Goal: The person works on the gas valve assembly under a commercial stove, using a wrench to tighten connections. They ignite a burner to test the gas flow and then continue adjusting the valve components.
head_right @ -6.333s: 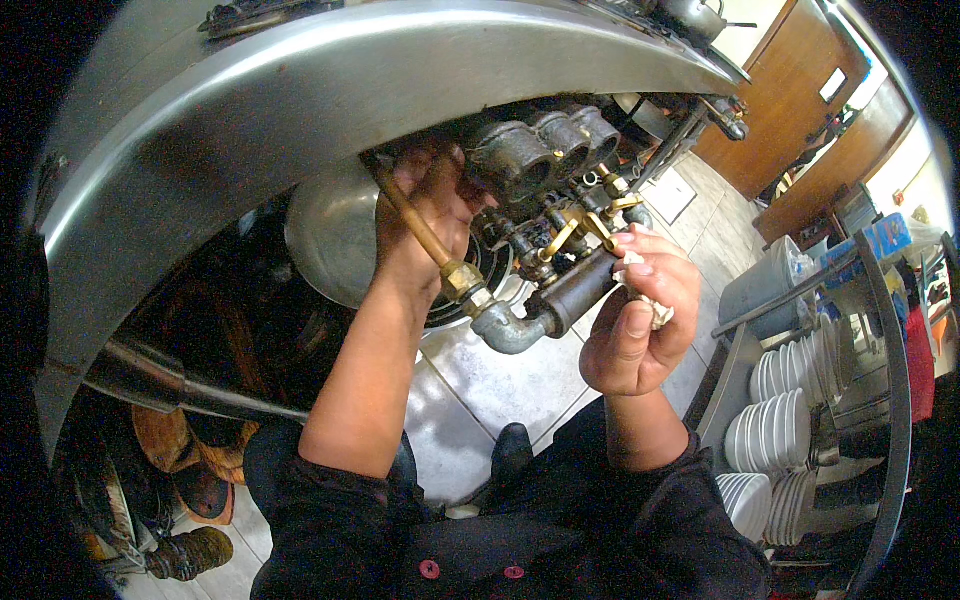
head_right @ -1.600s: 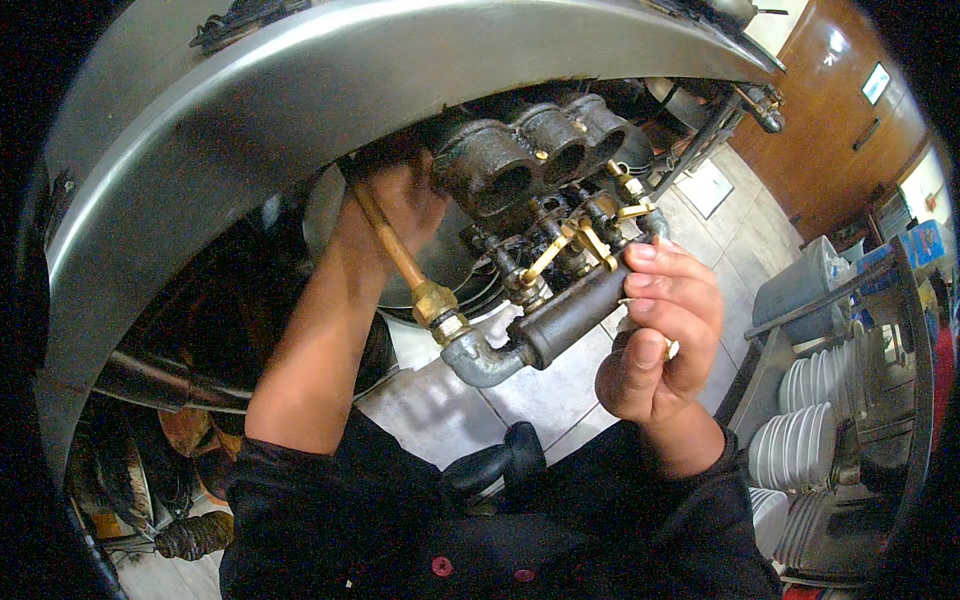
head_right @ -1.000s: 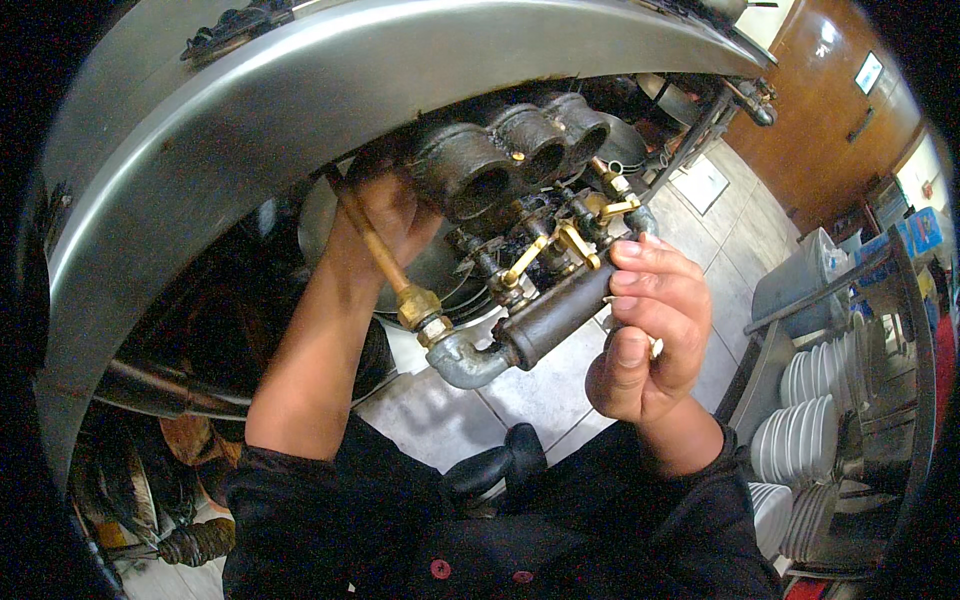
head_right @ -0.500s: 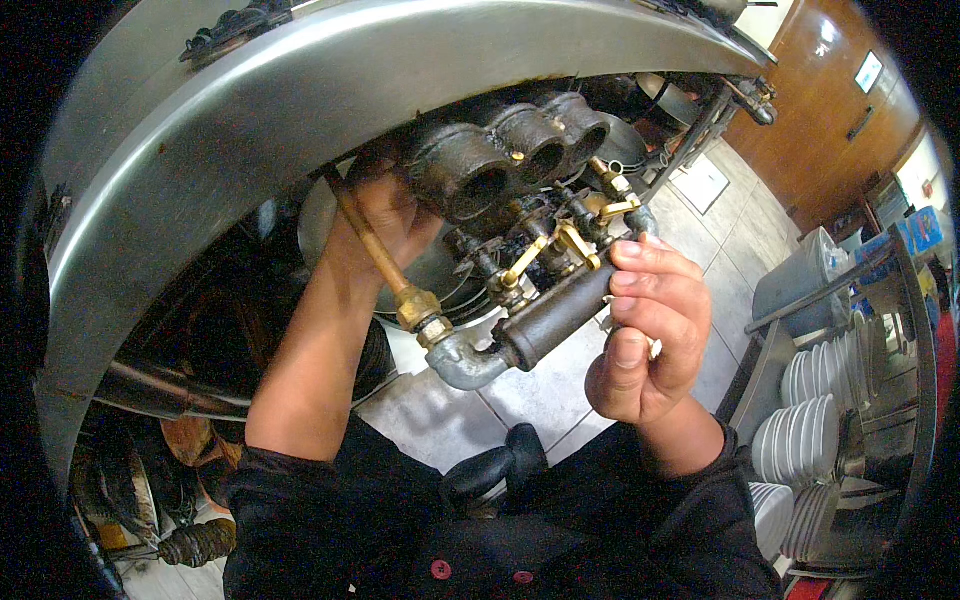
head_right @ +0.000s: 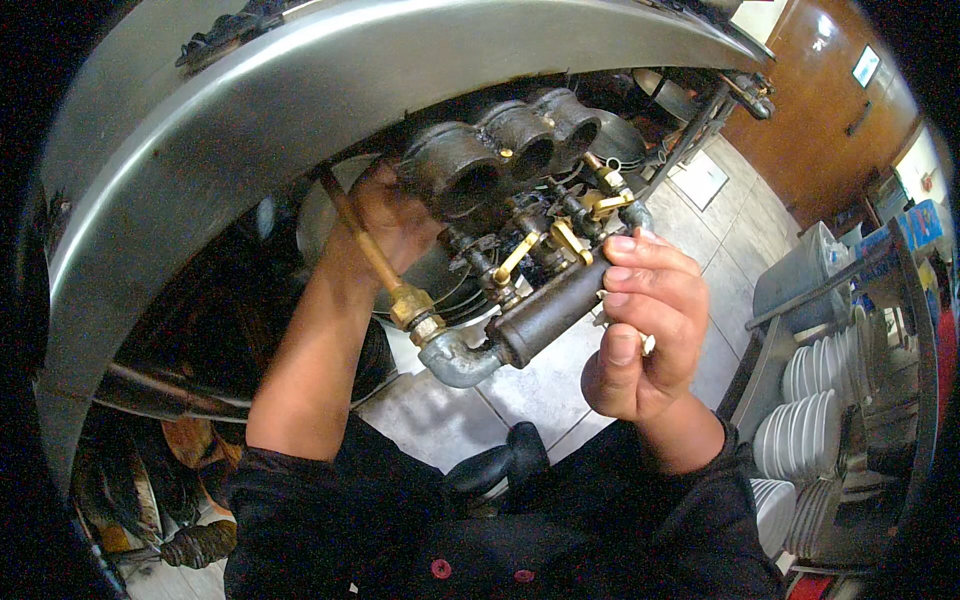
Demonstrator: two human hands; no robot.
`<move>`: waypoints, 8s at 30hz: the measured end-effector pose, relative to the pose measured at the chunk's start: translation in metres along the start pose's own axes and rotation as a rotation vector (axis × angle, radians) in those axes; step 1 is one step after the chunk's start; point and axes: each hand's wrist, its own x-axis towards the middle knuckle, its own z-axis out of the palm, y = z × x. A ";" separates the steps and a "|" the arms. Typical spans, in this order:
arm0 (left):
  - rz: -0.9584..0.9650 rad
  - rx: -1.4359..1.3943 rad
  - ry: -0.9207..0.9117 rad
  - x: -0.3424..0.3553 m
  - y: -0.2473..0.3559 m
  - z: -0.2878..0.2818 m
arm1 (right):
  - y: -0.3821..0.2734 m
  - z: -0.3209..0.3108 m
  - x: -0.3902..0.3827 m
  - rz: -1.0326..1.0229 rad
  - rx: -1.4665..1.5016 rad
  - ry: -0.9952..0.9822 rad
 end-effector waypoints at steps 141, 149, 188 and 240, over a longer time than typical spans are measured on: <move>-0.061 1.028 0.084 -0.016 -0.100 0.010 | 0.076 -0.014 -0.050 1.252 0.830 -0.635; -0.226 1.168 0.176 -0.016 -0.081 0.022 | 0.071 -0.014 -0.047 1.341 0.691 -0.593; -0.237 0.938 0.047 -0.016 -0.069 0.007 | 0.064 -0.019 -0.045 0.809 0.343 -0.595; -0.035 1.387 0.359 -0.032 -0.022 -0.040 | 0.038 -0.050 0.007 0.136 -0.064 0.080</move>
